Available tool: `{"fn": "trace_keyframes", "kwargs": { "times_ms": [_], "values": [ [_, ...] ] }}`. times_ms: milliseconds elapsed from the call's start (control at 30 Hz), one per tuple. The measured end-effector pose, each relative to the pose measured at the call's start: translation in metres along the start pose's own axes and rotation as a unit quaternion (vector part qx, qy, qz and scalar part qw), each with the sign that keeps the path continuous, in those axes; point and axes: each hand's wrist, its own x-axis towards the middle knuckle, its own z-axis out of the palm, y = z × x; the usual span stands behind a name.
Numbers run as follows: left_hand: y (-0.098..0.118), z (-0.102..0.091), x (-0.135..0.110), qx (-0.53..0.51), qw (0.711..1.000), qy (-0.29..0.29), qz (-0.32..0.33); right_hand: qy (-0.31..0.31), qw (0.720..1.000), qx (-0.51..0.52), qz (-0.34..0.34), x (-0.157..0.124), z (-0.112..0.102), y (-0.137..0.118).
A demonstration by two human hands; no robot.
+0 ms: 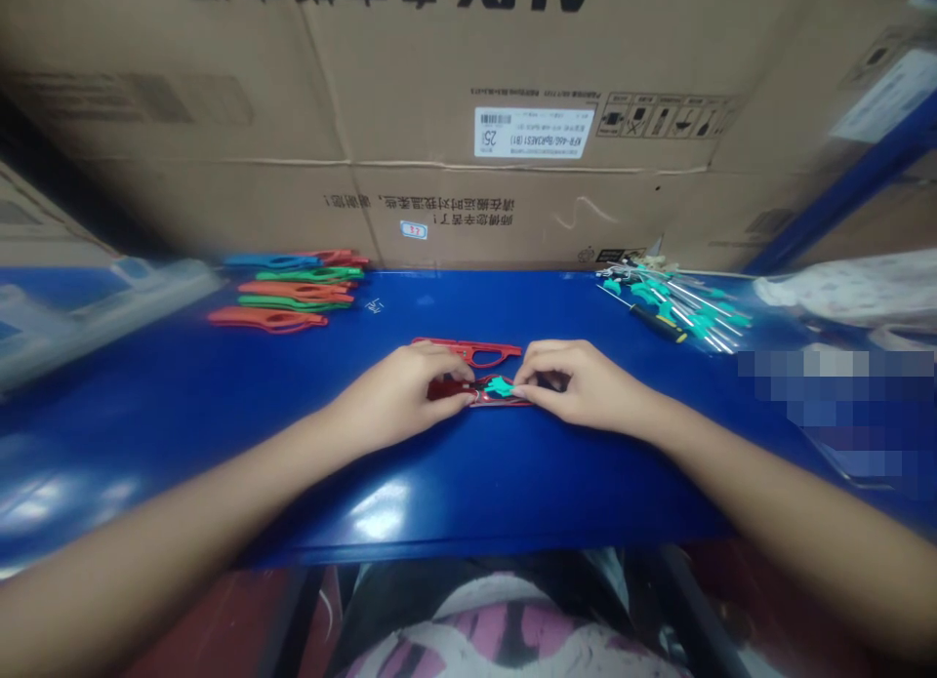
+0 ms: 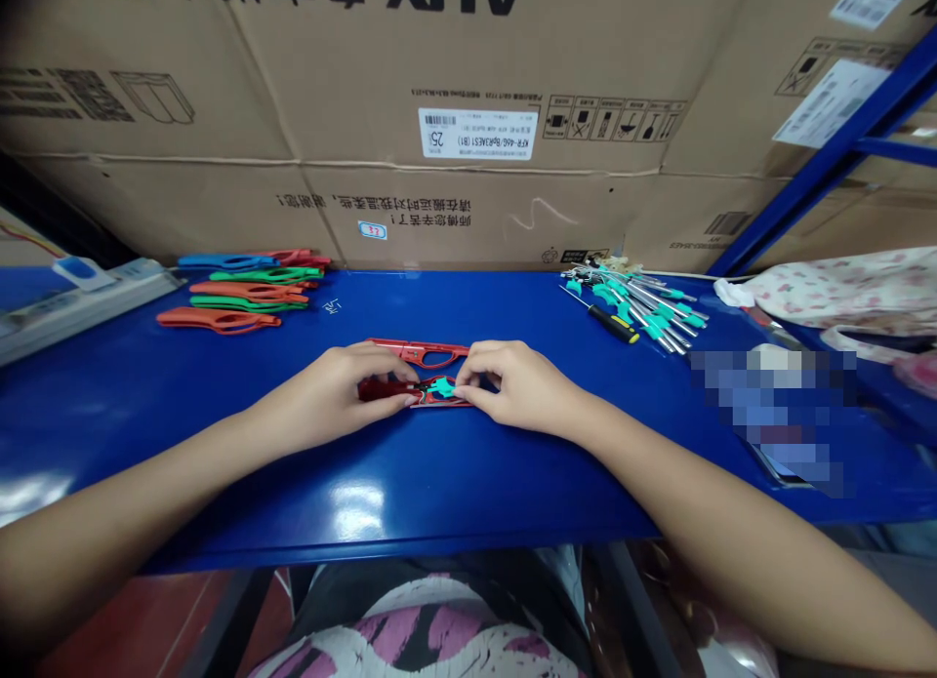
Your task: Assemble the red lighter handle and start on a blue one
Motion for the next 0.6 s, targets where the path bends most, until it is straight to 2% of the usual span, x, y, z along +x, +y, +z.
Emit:
{"fn": "trace_keyframes", "kwargs": {
  "times_ms": [233,467,600],
  "values": [
    [-0.0022,0.0016,0.0003,0.008,1.0,0.001,0.014,-0.017,0.999,-0.032,-0.003,-0.0011,-0.0011,0.0015],
    [0.0007,0.0037,0.0012,-0.011,1.0,0.003,0.015,-0.017,1.0,-0.022,-0.012,-0.0002,0.0035,0.0012],
    [-0.001,0.0058,0.0012,-0.012,1.0,0.004,0.013,-0.024,0.999,-0.022,-0.042,-0.0005,0.0031,0.0022]
  ]
}}
